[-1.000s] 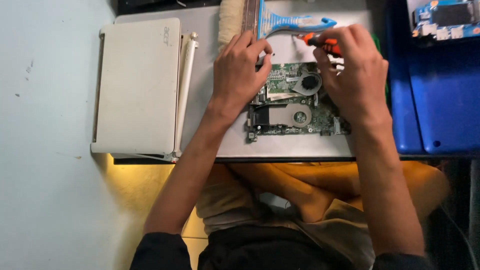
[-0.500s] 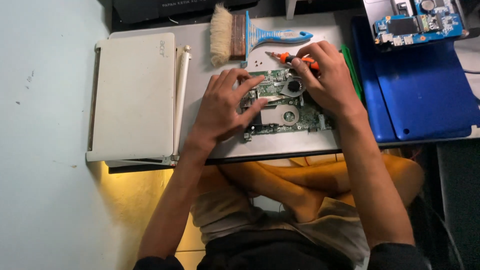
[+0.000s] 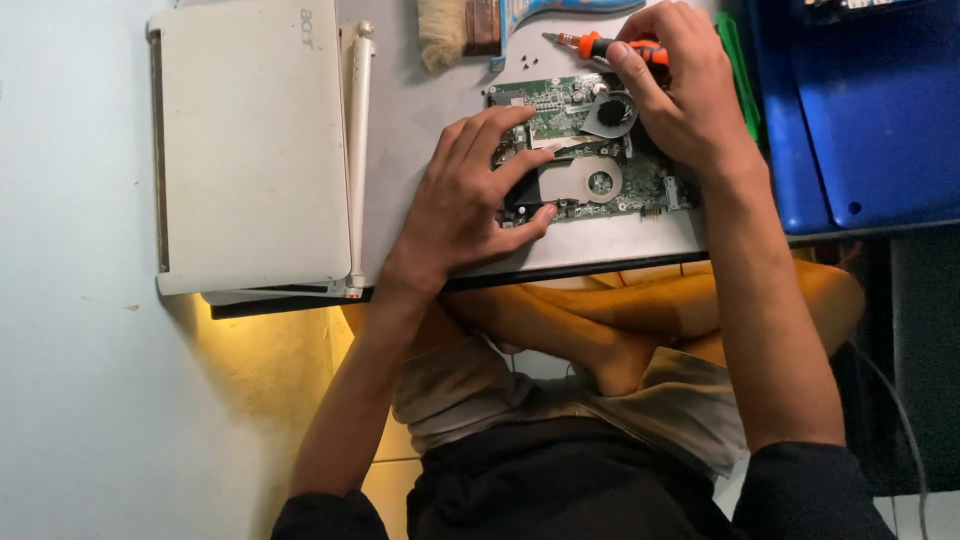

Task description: The person cleans a green circuit board using a blue brush and a screwdriver. They brush the surface, use the screwdriver to remove a metal component, and then continue brushing the board.

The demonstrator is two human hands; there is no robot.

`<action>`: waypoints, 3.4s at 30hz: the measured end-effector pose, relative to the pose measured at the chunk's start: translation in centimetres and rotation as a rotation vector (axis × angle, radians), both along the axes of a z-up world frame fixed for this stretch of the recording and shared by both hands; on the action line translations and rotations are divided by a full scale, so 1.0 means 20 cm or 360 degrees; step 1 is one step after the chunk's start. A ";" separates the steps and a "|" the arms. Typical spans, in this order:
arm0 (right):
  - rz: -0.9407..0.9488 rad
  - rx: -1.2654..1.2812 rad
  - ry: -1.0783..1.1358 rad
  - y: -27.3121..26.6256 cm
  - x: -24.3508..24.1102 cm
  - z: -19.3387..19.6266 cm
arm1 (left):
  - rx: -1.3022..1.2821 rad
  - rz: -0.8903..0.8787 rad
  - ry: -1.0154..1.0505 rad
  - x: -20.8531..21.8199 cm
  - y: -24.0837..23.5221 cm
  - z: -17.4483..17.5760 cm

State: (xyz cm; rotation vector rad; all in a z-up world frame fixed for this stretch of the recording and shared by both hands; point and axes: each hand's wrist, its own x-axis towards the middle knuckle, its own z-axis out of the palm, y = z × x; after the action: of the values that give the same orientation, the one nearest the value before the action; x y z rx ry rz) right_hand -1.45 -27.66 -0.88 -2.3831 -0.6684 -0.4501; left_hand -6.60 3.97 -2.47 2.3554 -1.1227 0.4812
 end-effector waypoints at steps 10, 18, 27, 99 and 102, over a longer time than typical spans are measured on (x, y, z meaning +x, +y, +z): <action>0.0040 -0.0080 -0.0111 -0.04 0.00 -0.04 | -0.0234 -0.0077 0.0018 0.03 -0.06 0.03; 0.0039 -0.0088 -0.0165 -0.03 -0.01 -0.03 | -0.0271 -0.0093 0.0148 0.02 -0.05 0.07; -0.0059 -0.0087 0.0070 -0.01 -0.03 0.01 | -0.0872 0.0283 0.0890 0.08 -0.01 0.15; -0.0205 -0.0249 -0.0066 -0.09 -0.12 0.07 | -0.0413 0.0431 0.0233 -0.09 -0.17 0.14; -0.0163 -0.0585 0.0025 -0.02 -0.14 0.12 | -0.0427 0.0459 0.0250 -0.10 -0.17 0.14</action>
State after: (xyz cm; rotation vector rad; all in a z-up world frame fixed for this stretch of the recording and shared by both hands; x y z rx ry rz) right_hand -4.23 -28.02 1.46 -2.7744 -0.6706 -0.3763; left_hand -8.59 0.54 0.34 2.2770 -0.6085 0.5014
